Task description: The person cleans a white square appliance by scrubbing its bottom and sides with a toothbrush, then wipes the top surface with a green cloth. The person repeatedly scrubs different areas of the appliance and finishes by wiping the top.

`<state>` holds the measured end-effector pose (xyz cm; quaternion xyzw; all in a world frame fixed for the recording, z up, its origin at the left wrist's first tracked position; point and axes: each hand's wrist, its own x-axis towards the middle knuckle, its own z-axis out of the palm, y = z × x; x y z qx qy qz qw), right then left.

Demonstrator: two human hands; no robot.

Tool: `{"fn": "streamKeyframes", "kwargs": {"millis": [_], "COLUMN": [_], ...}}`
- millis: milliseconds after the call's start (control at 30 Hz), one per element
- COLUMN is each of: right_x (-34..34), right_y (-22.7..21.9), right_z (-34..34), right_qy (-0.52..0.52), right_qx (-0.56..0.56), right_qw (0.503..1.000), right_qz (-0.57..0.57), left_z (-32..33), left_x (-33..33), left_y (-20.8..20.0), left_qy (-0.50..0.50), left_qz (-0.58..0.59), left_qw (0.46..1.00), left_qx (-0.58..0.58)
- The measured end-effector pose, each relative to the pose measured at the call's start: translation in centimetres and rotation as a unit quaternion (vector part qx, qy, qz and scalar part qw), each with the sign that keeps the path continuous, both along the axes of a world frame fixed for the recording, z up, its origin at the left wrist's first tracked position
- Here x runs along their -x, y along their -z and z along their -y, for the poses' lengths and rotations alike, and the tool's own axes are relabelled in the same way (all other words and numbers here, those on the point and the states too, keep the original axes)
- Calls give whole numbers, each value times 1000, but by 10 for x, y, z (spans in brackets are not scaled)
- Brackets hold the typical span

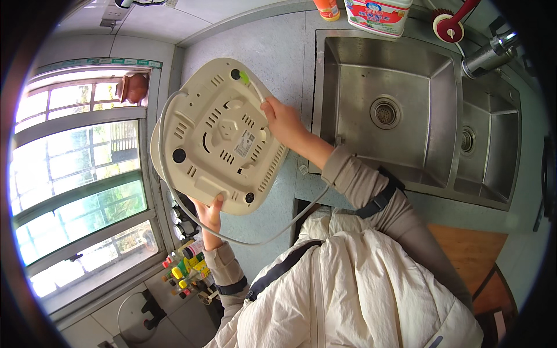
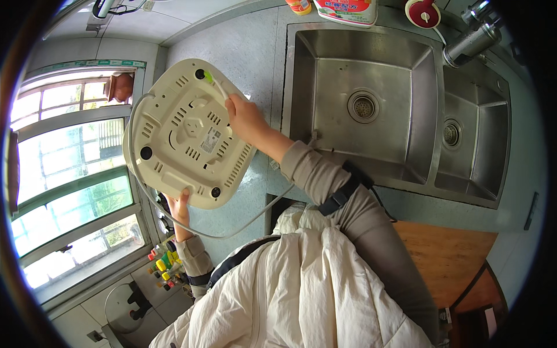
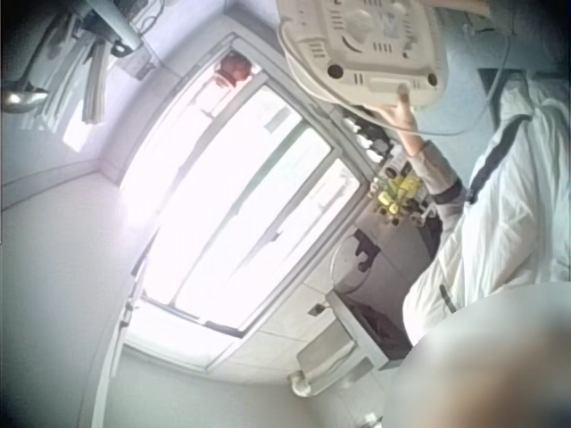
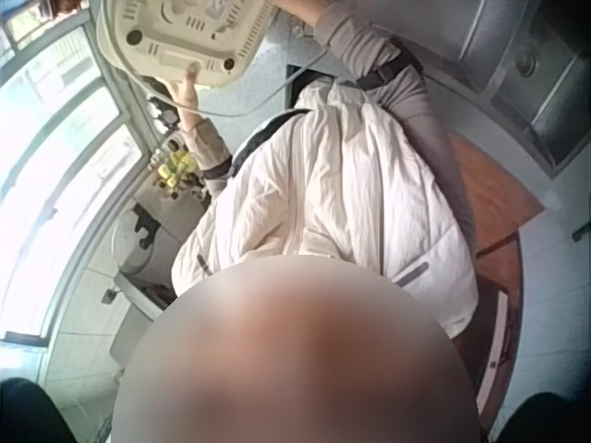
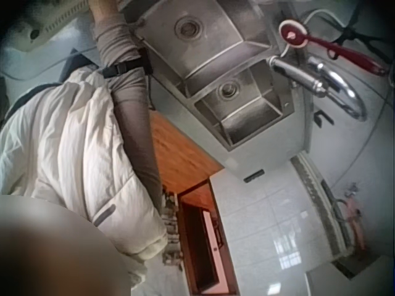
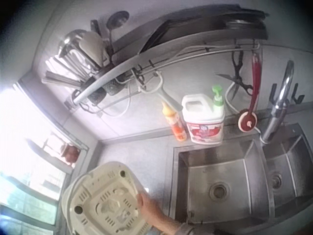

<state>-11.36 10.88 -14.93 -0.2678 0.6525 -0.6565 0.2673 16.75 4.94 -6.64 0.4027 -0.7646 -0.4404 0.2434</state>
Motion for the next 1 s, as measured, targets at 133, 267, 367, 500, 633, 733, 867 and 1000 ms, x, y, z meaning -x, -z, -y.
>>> {"fn": "streamKeyframes", "kwargs": {"millis": [133,267,367,500,633,733,867,1000], "right_x": [-6,-14,-20,-27,-26,-9,27,32], "right_y": [-4,-13,-14,-14,-25,-36,-41,-38], "right_z": [2,2,4,2,-12,-15,-6,-5], "right_qy": [-34,-36,-25,-34,-39,-71,-65,-62], "right_qx": [3,-19,24,26,46,29,-75,-40], "right_qw": [997,997,996,990,995,996,995,997], "right_qz": [64,64,87,132,80,-34,-28,-16], "left_z": [1,0,-2,-1,-1,0,-1,-3], "left_x": [-8,-15,-19,-20,-21,-20,-18,-11], "left_y": [3,9,14,19,19,17,13,7], "left_qy": [-12,-9,-23,-16,-14,-2,6,12], "left_qz": [32,29,50,56,54,50,60,83], "left_qw": [999,999,998,998,998,999,997,996], "left_qx": [-31,-12,-12,31,19,4,45,22]}}
